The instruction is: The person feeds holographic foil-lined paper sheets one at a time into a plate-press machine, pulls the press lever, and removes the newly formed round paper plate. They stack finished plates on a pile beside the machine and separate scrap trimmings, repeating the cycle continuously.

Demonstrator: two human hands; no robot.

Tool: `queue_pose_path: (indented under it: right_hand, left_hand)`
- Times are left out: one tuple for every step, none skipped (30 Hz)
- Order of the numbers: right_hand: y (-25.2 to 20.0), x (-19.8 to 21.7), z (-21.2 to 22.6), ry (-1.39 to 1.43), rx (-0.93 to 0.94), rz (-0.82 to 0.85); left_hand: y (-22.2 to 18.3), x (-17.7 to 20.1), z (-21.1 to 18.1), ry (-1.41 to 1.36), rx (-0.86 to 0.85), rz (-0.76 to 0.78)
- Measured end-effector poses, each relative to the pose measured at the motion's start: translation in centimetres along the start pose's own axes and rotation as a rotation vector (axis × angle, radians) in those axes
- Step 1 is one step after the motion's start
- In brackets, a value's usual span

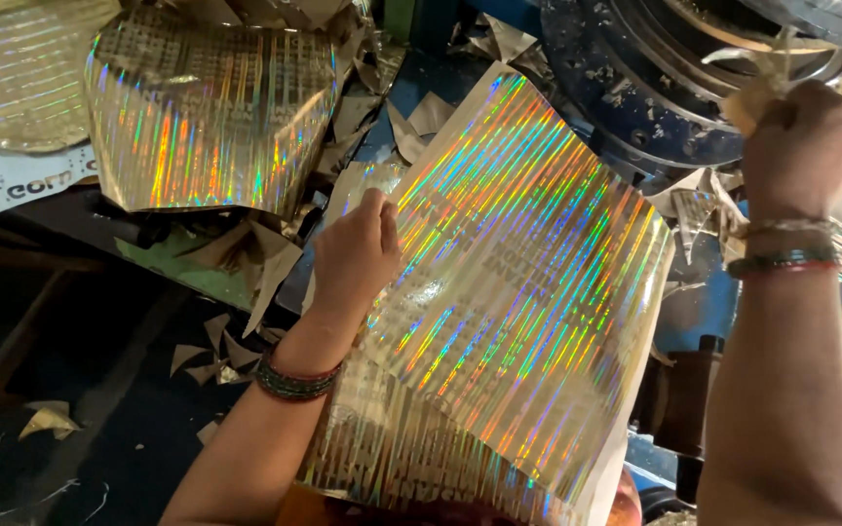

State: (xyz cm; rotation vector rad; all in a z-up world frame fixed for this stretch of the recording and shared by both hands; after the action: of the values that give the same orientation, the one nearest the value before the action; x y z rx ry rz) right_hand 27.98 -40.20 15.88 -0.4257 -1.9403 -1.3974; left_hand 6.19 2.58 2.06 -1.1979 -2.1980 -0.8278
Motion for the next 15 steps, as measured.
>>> queue_pose_path:
  right_hand:
    - [-0.2,0.5,0.5,-0.006,-0.002,0.000]
    - [0.0,0.8,1.2,-0.065,0.029,0.024]
    - [0.3,1.0,2.1,-0.125,0.060,0.049]
    - [-0.2,0.5,1.9,-0.123,0.063,0.043]
    - [-0.8,-0.7,1.7,-0.146,0.068,0.121]
    - [-1.8,-1.9,1.5,-0.168,0.069,0.205]
    - [-3.0,-1.6,2.8,-0.165,0.067,0.207]
    - [-4.8,-1.7,3.5,-0.074,-0.009,0.305]
    - [-6.8,-1.9,4.2,0.014,-0.089,0.401]
    - [-10.9,-5.2,-0.6,0.013,-0.084,0.412]
    - [-14.7,-8.0,-4.9,-0.054,-0.066,0.432]
    - [-18.4,-10.8,-8.1,-0.114,-0.052,0.456]
    - [-18.9,-10.2,-8.4,-0.108,-0.051,0.471]
    - [-19.4,-8.9,-9.4,-0.142,-0.131,0.442]
    - [-19.9,-7.4,-10.6,-0.178,-0.210,0.413]
  left_hand:
    - [-0.2,0.1,-0.1,-0.004,-0.003,0.002]
    - [-0.1,0.1,-0.2,-0.012,0.005,0.011]
    - [0.0,0.3,-0.2,-0.020,0.014,0.020]
    - [0.0,0.2,-0.2,-0.020,0.014,0.014]
    - [0.0,0.3,-0.3,-0.039,-0.005,-0.011]
    - [-0.2,0.3,-0.2,-0.056,-0.024,-0.027]
    - [0.0,0.4,-0.2,-0.052,-0.025,-0.025]
    - [-0.1,0.3,-0.2,-0.031,-0.010,-0.013]
    - [-0.1,0.1,0.0,-0.010,0.005,0.000]
    - [0.0,0.2,-0.2,-0.011,0.014,0.006]
    - [0.0,0.2,-0.3,-0.020,0.025,0.015]
    - [-0.1,0.4,-0.3,-0.020,0.036,0.028]
    - [-0.2,0.3,-0.1,-0.013,0.046,0.038]
    - [-0.1,0.3,-0.2,0.019,0.034,0.021]
    - [0.0,0.2,-0.4,0.051,0.021,0.005]
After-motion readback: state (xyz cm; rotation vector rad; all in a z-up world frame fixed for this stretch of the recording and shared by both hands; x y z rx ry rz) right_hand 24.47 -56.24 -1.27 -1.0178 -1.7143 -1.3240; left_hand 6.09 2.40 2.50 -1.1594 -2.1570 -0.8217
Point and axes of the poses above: each hand's wrist, its own y-axis towards the middle knuckle, its own x-axis out of the back of the hand, z = x × y, the point moved 7 cm from there along y, towards the middle knuckle, and after that the axes turned 9 degrees about x, right-handed, at the moved point
